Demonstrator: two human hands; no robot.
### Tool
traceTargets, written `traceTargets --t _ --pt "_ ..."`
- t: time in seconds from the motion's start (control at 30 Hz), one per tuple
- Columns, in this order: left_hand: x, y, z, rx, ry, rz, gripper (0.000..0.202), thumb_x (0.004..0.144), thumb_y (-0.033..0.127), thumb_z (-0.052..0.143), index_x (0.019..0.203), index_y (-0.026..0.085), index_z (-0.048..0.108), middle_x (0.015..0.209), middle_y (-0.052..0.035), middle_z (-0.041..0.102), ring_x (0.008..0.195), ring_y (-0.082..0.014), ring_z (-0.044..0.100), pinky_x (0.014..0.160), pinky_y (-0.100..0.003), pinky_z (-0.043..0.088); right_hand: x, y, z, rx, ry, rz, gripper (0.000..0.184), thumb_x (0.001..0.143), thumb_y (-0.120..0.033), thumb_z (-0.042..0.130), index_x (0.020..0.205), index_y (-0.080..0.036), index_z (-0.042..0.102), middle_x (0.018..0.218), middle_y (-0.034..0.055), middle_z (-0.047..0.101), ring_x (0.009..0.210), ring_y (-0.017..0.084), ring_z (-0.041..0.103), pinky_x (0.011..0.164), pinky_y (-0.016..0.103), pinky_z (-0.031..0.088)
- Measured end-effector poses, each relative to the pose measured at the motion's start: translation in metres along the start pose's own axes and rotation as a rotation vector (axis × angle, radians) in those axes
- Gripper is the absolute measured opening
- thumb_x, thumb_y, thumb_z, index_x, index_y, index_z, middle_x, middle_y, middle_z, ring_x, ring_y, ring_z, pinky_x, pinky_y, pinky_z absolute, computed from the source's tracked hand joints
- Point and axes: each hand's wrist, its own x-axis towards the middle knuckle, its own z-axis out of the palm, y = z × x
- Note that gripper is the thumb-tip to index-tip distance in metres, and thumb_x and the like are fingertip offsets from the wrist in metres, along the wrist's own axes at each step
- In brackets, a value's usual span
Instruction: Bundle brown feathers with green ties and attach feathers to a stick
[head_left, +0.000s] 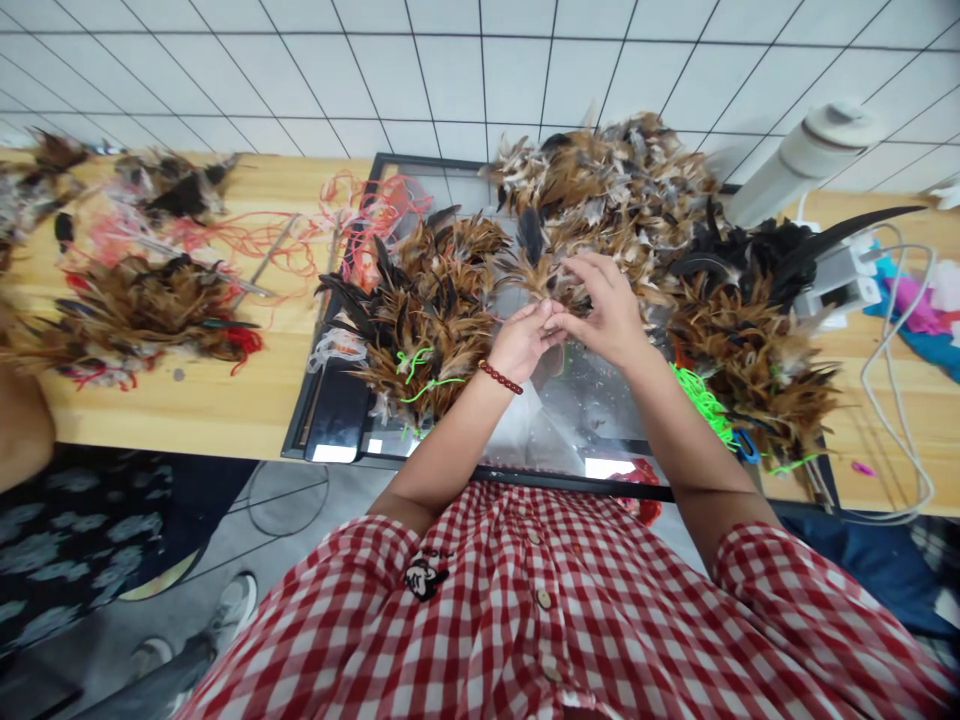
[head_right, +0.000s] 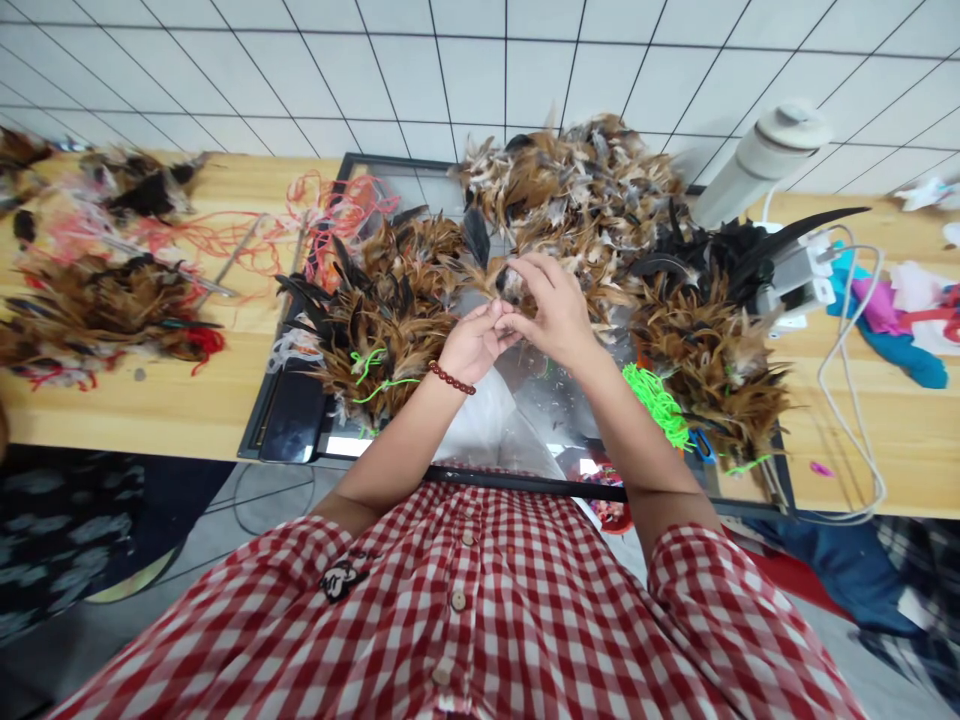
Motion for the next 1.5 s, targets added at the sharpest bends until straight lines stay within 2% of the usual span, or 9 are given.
traceTargets --t 0.3,0.47,0.57,0.67,0.8,0.93,1.1,1.27,1.5 --pt "-0.002 -0.010 0.004 -0.024 -0.007 0.009 0.017 0.093 0.018 0.070 0.077 0.016 0.065 0.087 0.0005 0.073 0.078 -0.0090 0.066 0.088 -0.027 0.052 -0.003 0.003 0.004 -0.035 0.003 -0.004 0.071 0.099 -0.059 0.055 0.161 -0.025 0.045 0.152 0.0164 0.056 0.140 0.037 0.054 0.113 0.059 0.047" --pt "-0.003 -0.006 0.007 0.036 0.133 0.079 0.022 0.098 0.019 0.063 0.076 0.016 0.063 0.074 0.0010 0.068 0.066 -0.0073 0.063 0.073 -0.023 0.050 0.000 -0.003 -0.015 -0.063 0.026 -0.054 0.069 0.099 -0.053 0.056 0.161 -0.027 0.043 0.155 0.0153 0.055 0.140 0.036 0.054 0.113 0.057 0.047" --pt "0.002 -0.006 0.003 0.245 0.150 0.085 0.028 0.099 0.016 0.059 0.071 0.016 0.062 0.058 0.0035 0.056 0.050 -0.0071 0.048 0.058 -0.023 0.039 0.001 -0.018 -0.029 -0.148 -0.077 -0.190 0.052 0.103 -0.032 0.051 0.155 -0.034 0.052 0.154 0.0081 0.060 0.146 0.033 0.050 0.119 0.058 0.039" --pt "0.007 -0.006 -0.004 0.611 0.137 0.255 0.040 0.094 0.006 0.055 0.056 0.017 0.052 0.050 0.0034 0.047 0.048 -0.0078 0.040 0.055 -0.026 0.031 -0.001 -0.034 -0.026 -0.252 -0.240 -0.307 0.052 0.100 -0.015 0.049 0.148 -0.033 0.059 0.151 0.0045 0.063 0.151 0.030 0.043 0.123 0.060 0.030" --pt "0.007 0.000 -0.013 1.000 0.092 0.472 0.039 0.088 0.008 0.059 0.052 0.018 0.051 0.050 0.0026 0.048 0.055 -0.0109 0.042 0.060 -0.028 0.029 -0.003 -0.040 -0.010 -0.444 -0.239 -0.222 0.040 0.101 -0.014 0.047 0.136 -0.021 0.067 0.133 0.0117 0.072 0.147 0.031 0.044 0.124 0.062 0.022" --pt "0.001 0.006 -0.017 1.251 0.065 0.638 0.030 0.087 0.013 0.062 0.058 0.019 0.059 0.055 0.0024 0.052 0.060 -0.0125 0.044 0.062 -0.028 0.030 -0.001 -0.031 -0.007 -0.483 -0.242 -0.119 0.030 0.104 -0.021 0.044 0.100 -0.020 0.073 0.096 0.0092 0.073 0.111 0.027 0.060 0.120 0.057 0.027" --pt "0.010 -0.003 -0.021 0.917 0.070 0.766 0.029 0.087 0.047 0.076 0.085 0.019 0.072 0.075 -0.0006 0.065 0.067 -0.0127 0.057 0.067 -0.026 0.047 0.004 -0.018 -0.006 0.086 -0.126 0.157 0.032 0.101 -0.040 0.045 0.083 -0.020 0.061 0.078 0.0062 0.064 0.078 0.020 0.056 0.083 0.039 0.045" --pt "0.020 -0.012 -0.027 0.793 -0.032 0.945 0.050 0.088 0.066 0.069 0.105 0.021 0.080 0.117 -0.0121 0.073 0.111 -0.0226 0.070 0.100 -0.039 0.057 0.006 -0.025 0.003 0.893 -0.127 0.462 0.063 0.077 -0.082 0.070 0.072 -0.022 0.053 0.059 -0.0035 0.048 0.056 0.012 0.042 0.057 0.027 0.035" --pt "0.017 -0.018 -0.025 0.688 -0.011 0.891 0.045 0.090 0.065 0.068 0.103 0.025 0.084 0.119 -0.0098 0.076 0.118 -0.0226 0.071 0.111 -0.043 0.053 0.008 -0.037 0.008 1.046 -0.146 0.580 0.065 0.066 -0.078 0.083 0.065 -0.020 0.053 0.055 -0.0065 0.041 0.050 0.008 0.036 0.049 0.025 0.029"
